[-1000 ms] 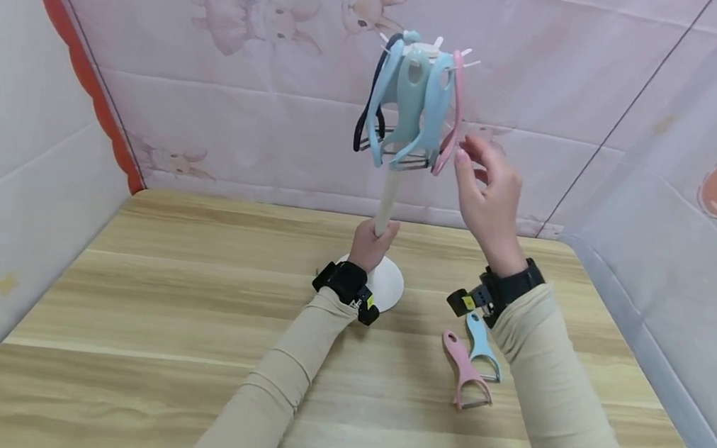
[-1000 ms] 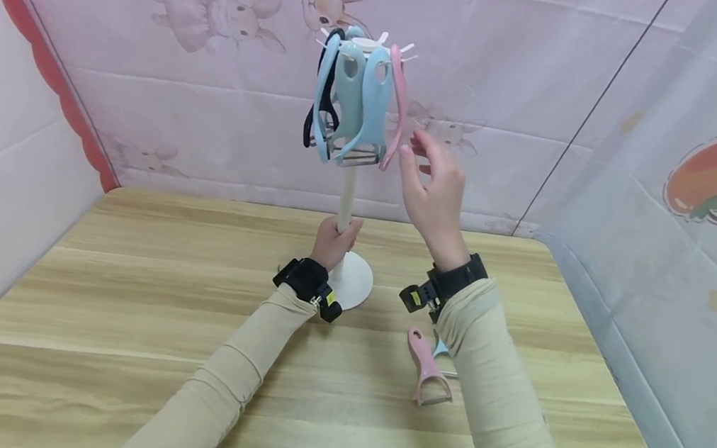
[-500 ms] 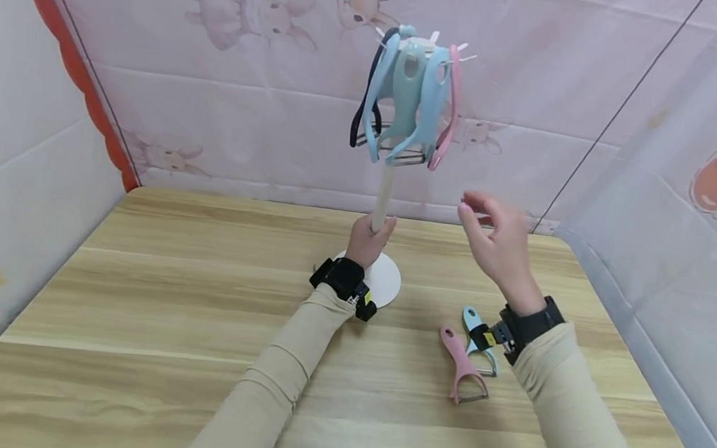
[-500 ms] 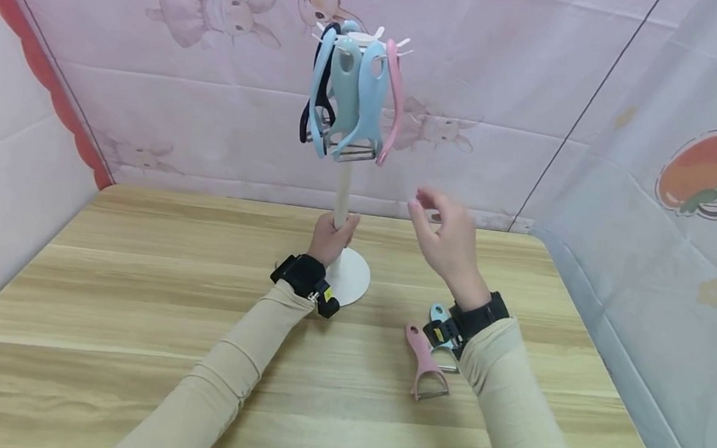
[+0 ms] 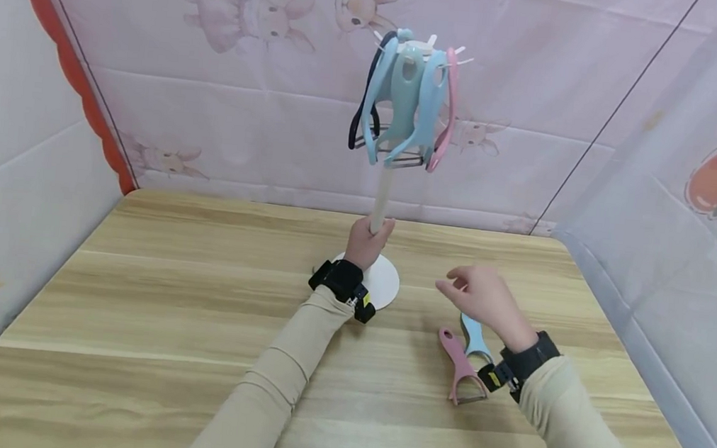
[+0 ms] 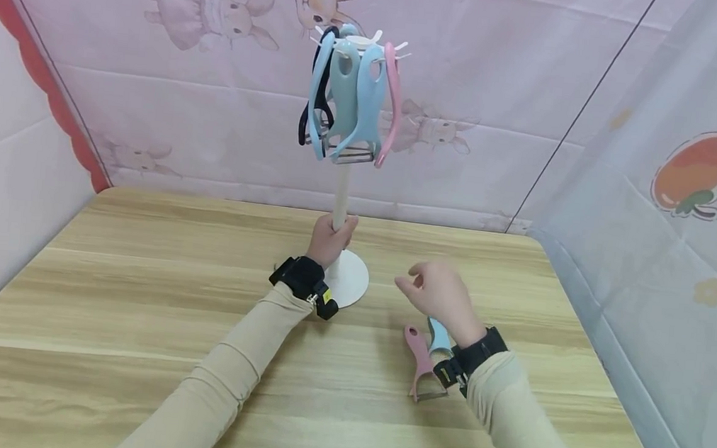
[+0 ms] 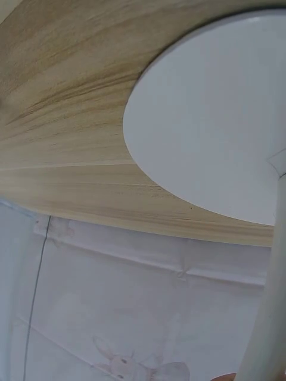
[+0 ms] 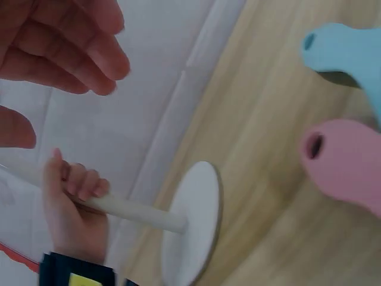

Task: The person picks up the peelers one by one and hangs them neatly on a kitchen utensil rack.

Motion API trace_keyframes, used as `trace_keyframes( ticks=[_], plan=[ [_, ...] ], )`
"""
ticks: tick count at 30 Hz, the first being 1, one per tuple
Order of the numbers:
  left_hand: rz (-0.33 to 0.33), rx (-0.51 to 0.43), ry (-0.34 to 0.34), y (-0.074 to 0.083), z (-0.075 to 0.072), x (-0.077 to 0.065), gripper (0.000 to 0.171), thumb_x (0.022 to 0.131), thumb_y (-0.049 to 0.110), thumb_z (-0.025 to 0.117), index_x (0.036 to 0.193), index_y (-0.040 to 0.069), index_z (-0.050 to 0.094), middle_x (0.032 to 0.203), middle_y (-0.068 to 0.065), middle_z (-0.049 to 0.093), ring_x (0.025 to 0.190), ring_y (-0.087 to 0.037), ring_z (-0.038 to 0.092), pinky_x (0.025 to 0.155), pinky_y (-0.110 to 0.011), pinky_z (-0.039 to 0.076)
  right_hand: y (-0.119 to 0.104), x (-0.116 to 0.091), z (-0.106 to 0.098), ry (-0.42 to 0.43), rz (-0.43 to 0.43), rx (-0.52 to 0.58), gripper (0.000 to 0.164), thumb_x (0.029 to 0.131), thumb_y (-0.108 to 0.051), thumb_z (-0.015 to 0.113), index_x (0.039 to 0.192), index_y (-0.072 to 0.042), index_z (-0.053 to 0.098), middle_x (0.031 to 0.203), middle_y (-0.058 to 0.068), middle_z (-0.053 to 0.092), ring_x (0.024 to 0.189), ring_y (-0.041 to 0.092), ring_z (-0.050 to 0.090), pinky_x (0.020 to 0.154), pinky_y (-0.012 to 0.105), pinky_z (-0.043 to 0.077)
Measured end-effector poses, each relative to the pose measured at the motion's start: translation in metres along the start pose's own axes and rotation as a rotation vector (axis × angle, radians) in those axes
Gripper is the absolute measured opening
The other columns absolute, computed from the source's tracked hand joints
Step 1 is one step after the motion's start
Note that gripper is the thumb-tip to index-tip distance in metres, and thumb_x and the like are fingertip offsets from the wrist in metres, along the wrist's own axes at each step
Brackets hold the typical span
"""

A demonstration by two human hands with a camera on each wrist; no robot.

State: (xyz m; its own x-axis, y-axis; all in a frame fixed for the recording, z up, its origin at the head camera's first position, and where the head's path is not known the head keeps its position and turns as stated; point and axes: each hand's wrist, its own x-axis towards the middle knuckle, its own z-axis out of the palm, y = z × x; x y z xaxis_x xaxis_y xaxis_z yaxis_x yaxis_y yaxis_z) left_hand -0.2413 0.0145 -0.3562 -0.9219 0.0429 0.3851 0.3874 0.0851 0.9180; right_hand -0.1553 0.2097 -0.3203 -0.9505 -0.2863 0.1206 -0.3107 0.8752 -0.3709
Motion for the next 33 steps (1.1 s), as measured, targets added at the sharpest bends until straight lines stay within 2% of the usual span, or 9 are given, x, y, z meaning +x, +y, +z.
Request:
trace_keyframes(
  ticks=[3, 6, 10, 13, 16, 23, 25, 29, 33],
  plan=[
    [-0.002, -0.007, 0.002, -0.002, 0.000, 0.001, 0.026, 0.090, 0.004, 0.054, 0.066, -0.006, 0.050, 0.052, 0.001, 0.039, 0.049, -0.007, 0.037, 0.052, -0.020, 0.030, 0.001, -0.006, 0.008, -0.050, 0.004, -0.048, 0.033, 0.087, -0.026, 0.059, 0.093, 0.005, 0.066, 0.074, 0.010, 0.064, 0.064, 0.019, 0.059, 0.060, 0.035, 0.048],
    [0.007, -0.016, -0.001, -0.017, 0.002, 0.007, 0.028, 0.090, 0.004, 0.055, 0.064, -0.004, 0.049, 0.051, 0.002, 0.040, 0.048, -0.009, 0.037, 0.051, -0.022, 0.030, 0.002, -0.013, 0.017, -0.111, 0.034, -0.081, 0.029, 0.086, -0.027, 0.060, 0.078, 0.001, 0.066, 0.061, 0.002, 0.058, 0.051, 0.012, 0.049, 0.050, 0.029, 0.043],
    [0.004, -0.002, -0.002, -0.037, 0.006, 0.015, 0.029, 0.090, 0.009, 0.057, 0.064, -0.001, 0.051, 0.051, 0.002, 0.041, 0.048, -0.010, 0.039, 0.050, -0.023, 0.031, 0.006, -0.024, 0.030, -0.198, 0.123, -0.126, 0.038, 0.085, -0.028, 0.062, 0.054, -0.009, 0.049, 0.046, -0.006, 0.035, 0.041, 0.008, 0.030, 0.041, 0.022, 0.026],
    [-0.007, 0.027, 0.002, -0.040, 0.006, 0.016, 0.028, 0.090, 0.012, 0.057, 0.064, 0.001, 0.051, 0.051, 0.002, 0.041, 0.048, -0.010, 0.039, 0.051, -0.023, 0.031, 0.009, -0.032, 0.038, -0.246, 0.168, -0.189, 0.039, 0.083, -0.028, 0.064, 0.057, -0.009, 0.044, 0.050, -0.004, 0.031, 0.043, 0.010, 0.030, 0.042, 0.023, 0.024],
    [-0.014, 0.041, 0.005, -0.040, 0.007, 0.016, 0.028, 0.090, 0.013, 0.057, 0.065, 0.001, 0.051, 0.051, 0.001, 0.041, 0.049, -0.012, 0.039, 0.051, -0.023, 0.031, 0.013, -0.037, 0.045, -0.263, 0.191, -0.248, 0.034, 0.083, -0.029, 0.064, 0.063, -0.007, 0.047, 0.057, 0.002, 0.039, 0.048, 0.014, 0.037, 0.044, 0.024, 0.028],
    [-0.019, 0.042, 0.004, -0.038, 0.007, 0.015, 0.027, 0.090, 0.013, 0.057, 0.067, 0.000, 0.052, 0.052, 0.000, 0.041, 0.049, -0.012, 0.039, 0.051, -0.023, 0.031, 0.019, -0.043, 0.059, -0.205, 0.191, -0.307, 0.033, 0.082, -0.025, 0.060, 0.057, -0.011, 0.044, 0.060, 0.004, 0.043, 0.048, 0.016, 0.041, 0.042, 0.027, 0.032],
    [-0.020, 0.040, 0.003, -0.038, 0.007, 0.015, 0.026, 0.090, 0.012, 0.057, 0.068, -0.001, 0.053, 0.052, 0.000, 0.041, 0.050, -0.012, 0.039, 0.052, -0.023, 0.031, 0.019, -0.043, 0.061, -0.197, 0.182, -0.322, 0.038, 0.086, -0.027, 0.056, 0.054, -0.011, 0.043, 0.056, 0.003, 0.041, 0.046, 0.016, 0.039, 0.041, 0.028, 0.031],
    [-0.019, 0.039, 0.004, -0.038, 0.007, 0.015, 0.024, 0.090, 0.012, 0.057, 0.072, -0.003, 0.056, 0.053, 0.000, 0.042, 0.050, -0.012, 0.040, 0.051, -0.023, 0.032, 0.020, -0.045, 0.063, -0.208, 0.177, -0.343, 0.035, 0.080, -0.028, 0.063, 0.055, -0.011, 0.044, 0.055, 0.001, 0.041, 0.047, 0.016, 0.040, 0.042, 0.029, 0.033],
    [-0.011, 0.032, 0.007, -0.039, 0.007, 0.015, 0.024, 0.090, 0.012, 0.057, 0.073, -0.005, 0.057, 0.052, 0.001, 0.042, 0.049, -0.011, 0.039, 0.051, -0.022, 0.031, 0.020, -0.046, 0.063, -0.242, 0.208, -0.309, 0.029, 0.072, -0.025, 0.070, 0.060, -0.010, 0.048, 0.059, 0.002, 0.046, 0.050, 0.017, 0.045, 0.043, 0.030, 0.037]
  ],
)
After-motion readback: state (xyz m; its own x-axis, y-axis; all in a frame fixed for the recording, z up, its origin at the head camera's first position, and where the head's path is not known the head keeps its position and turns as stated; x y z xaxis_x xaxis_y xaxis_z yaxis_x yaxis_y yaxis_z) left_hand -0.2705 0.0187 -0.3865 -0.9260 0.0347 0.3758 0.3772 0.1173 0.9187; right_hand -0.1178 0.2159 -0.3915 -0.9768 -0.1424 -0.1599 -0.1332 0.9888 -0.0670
